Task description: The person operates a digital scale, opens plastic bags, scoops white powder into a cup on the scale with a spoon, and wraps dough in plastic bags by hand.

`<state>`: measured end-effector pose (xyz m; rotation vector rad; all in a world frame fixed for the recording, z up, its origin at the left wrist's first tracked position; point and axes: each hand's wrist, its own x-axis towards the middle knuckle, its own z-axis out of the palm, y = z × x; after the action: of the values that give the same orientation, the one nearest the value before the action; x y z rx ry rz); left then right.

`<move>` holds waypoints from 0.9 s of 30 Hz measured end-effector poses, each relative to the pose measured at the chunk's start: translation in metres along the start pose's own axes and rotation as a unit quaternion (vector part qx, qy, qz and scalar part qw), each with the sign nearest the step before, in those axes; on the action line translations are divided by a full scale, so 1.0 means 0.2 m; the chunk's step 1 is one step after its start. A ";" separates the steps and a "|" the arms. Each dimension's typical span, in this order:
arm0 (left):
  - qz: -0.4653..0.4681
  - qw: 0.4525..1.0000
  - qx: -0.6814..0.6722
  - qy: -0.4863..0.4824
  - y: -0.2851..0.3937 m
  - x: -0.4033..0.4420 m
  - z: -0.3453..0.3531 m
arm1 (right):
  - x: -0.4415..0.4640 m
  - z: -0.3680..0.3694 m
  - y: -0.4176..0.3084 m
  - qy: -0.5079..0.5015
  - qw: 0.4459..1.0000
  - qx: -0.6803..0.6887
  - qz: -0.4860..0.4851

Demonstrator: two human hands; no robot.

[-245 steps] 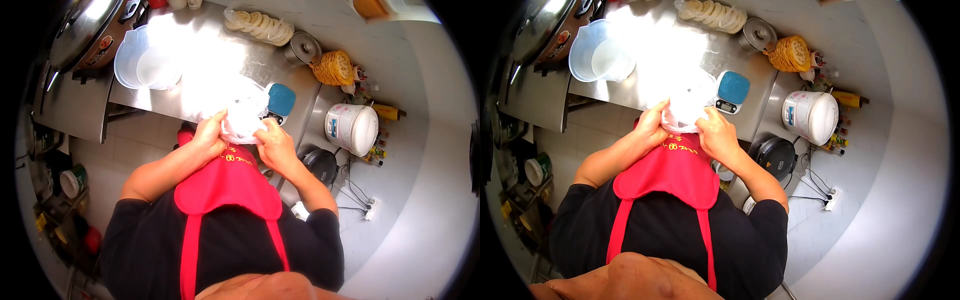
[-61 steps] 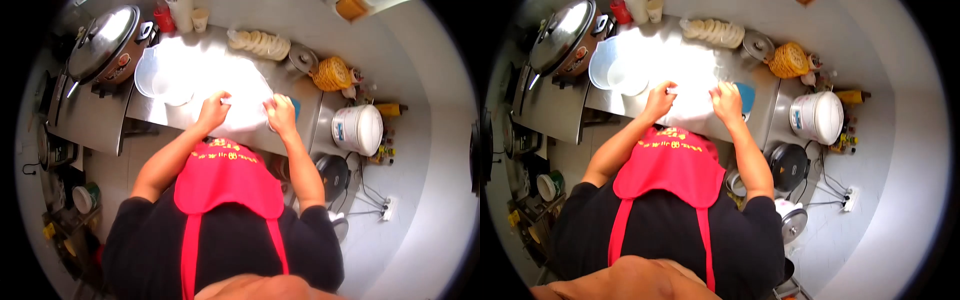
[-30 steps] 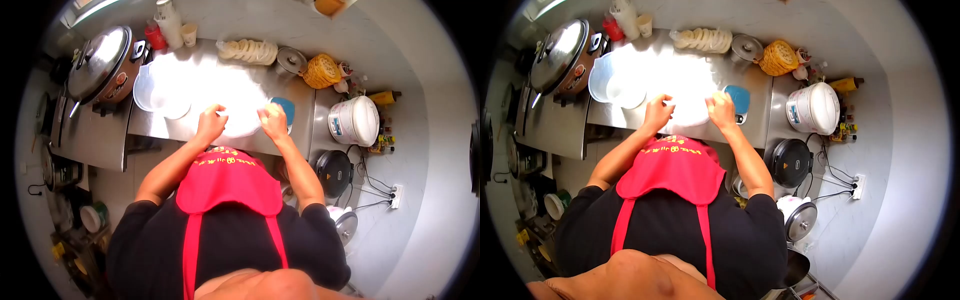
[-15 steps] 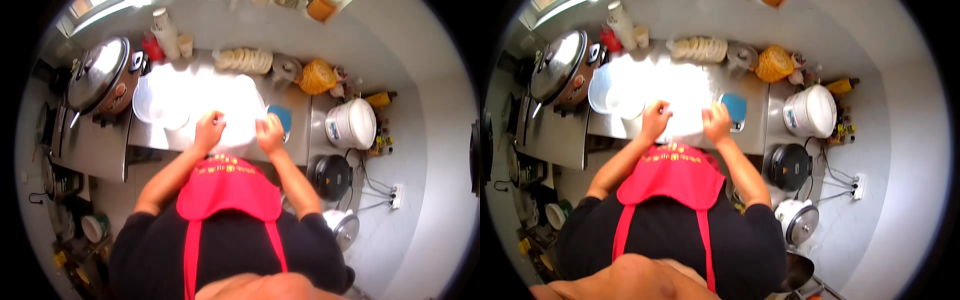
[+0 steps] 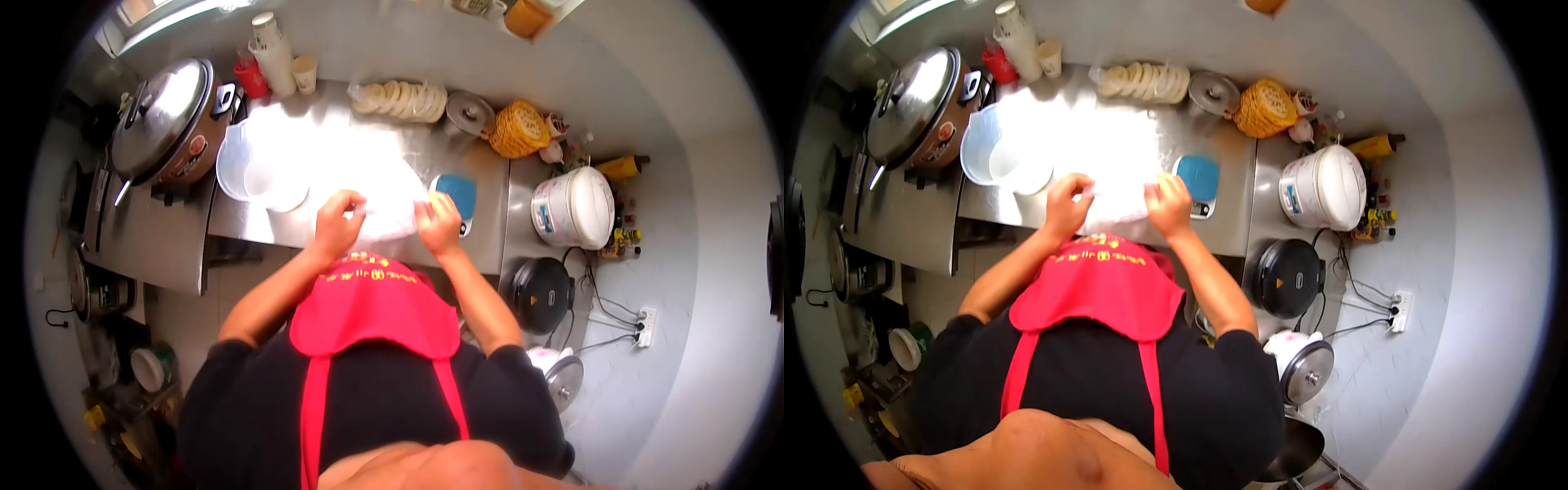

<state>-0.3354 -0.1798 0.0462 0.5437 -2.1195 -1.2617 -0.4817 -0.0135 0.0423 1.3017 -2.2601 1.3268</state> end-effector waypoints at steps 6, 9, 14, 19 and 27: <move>0.053 0.998 -0.030 0.035 -0.01 0.02 0.01 | 0.00 0.07 0.13 -0.018 0.999 -0.030 0.009; -0.051 0.998 0.043 0.003 -0.07 0.03 0.04 | -0.05 0.06 0.12 -0.091 0.995 -0.040 0.017; 0.063 0.997 0.013 0.050 0.09 0.03 0.00 | 0.04 0.00 0.01 0.035 0.998 0.019 -0.054; 0.207 0.977 -0.035 0.016 0.27 0.07 -0.03 | 0.11 -0.02 0.05 -0.008 0.997 0.070 0.032; 0.415 0.904 0.098 -0.015 0.15 0.32 0.08 | 0.44 0.17 0.32 0.039 0.996 0.077 -0.018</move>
<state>-0.3941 -0.1954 0.0846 -0.3084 -2.1361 -0.5699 -0.5747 -0.0779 0.0337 1.3063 -2.1089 1.5379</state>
